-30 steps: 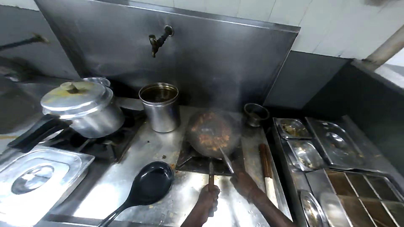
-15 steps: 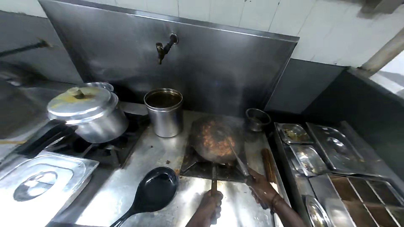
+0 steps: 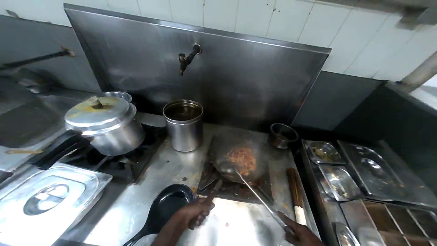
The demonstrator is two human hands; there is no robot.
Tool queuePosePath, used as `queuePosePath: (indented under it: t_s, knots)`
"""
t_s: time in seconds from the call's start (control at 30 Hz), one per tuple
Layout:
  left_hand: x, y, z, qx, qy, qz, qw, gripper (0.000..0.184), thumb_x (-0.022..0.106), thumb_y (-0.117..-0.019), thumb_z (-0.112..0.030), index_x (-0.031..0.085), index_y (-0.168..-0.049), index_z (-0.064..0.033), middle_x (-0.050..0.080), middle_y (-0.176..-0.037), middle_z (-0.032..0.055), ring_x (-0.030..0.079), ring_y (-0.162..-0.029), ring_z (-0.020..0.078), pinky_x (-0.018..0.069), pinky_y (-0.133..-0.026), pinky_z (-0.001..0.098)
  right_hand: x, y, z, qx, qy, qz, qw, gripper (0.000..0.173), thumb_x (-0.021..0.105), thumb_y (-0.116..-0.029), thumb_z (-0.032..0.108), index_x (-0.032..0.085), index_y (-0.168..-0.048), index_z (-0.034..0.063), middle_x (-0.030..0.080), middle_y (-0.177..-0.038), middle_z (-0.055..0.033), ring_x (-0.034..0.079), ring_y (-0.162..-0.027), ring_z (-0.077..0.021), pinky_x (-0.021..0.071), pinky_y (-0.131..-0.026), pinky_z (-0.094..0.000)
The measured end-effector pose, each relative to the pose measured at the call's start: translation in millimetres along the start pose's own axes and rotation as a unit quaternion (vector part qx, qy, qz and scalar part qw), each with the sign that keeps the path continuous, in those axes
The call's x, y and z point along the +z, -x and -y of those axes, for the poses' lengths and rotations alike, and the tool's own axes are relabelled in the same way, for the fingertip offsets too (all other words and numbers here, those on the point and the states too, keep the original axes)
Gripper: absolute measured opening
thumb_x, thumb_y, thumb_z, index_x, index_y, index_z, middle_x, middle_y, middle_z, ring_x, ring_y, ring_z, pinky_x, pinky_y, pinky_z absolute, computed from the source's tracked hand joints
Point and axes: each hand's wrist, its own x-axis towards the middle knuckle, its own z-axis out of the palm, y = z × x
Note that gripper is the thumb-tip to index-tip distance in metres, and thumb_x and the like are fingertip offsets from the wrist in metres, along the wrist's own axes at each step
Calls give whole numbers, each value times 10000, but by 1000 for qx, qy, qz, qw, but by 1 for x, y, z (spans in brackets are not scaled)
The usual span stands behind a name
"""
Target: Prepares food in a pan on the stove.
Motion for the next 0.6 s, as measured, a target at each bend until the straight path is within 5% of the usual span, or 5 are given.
queuePosePath:
  t_s: [0.13,0.23,0.43,0.5,0.6]
  knots:
    - [-24,2,-16,-3,-79,-10,997,253,600,-1037,-225,581,-1273,-134,494,-712,-33,451,-482,59,409,-425,204,-65,36,5,74,269,-46,959,650,569,-1029,273,316,-1614,397,636,-1341,-220,648,-1155,-455,504,-963,-643]
    - [-13,-1,-10,-4,-55,-9,998,242,598,-1033,-203,563,-1262,-131,472,-697,-33,441,-471,59,406,-419,199,-77,18,39,24,370,-117,922,656,538,-1017,217,338,-1582,482,636,-1313,-223,691,-983,-456,549,-816,-632]
    - [46,-9,22,28,72,-7,997,173,541,-1061,-160,538,-1219,-89,459,-686,-24,425,-451,58,404,-406,196,-71,-82,83,51,332,-200,920,710,515,-1022,127,279,-1610,448,553,-1419,-228,634,-1155,-451,552,-896,-593]
    - [67,-14,31,38,107,-12,993,166,530,-1069,-167,528,-1210,-80,460,-690,-19,425,-449,61,410,-409,198,-68,-82,63,120,311,-206,920,737,504,-1020,124,230,-1624,446,513,-1485,-233,654,-1136,-457,568,-852,-591]
    - [92,-21,37,52,157,-21,986,134,532,-1071,-162,525,-1176,-78,448,-667,-17,417,-439,65,411,-401,203,-41,-38,36,186,216,-131,950,701,485,-1062,255,132,-1658,366,614,-1350,-258,669,-1107,-461,531,-919,-631]
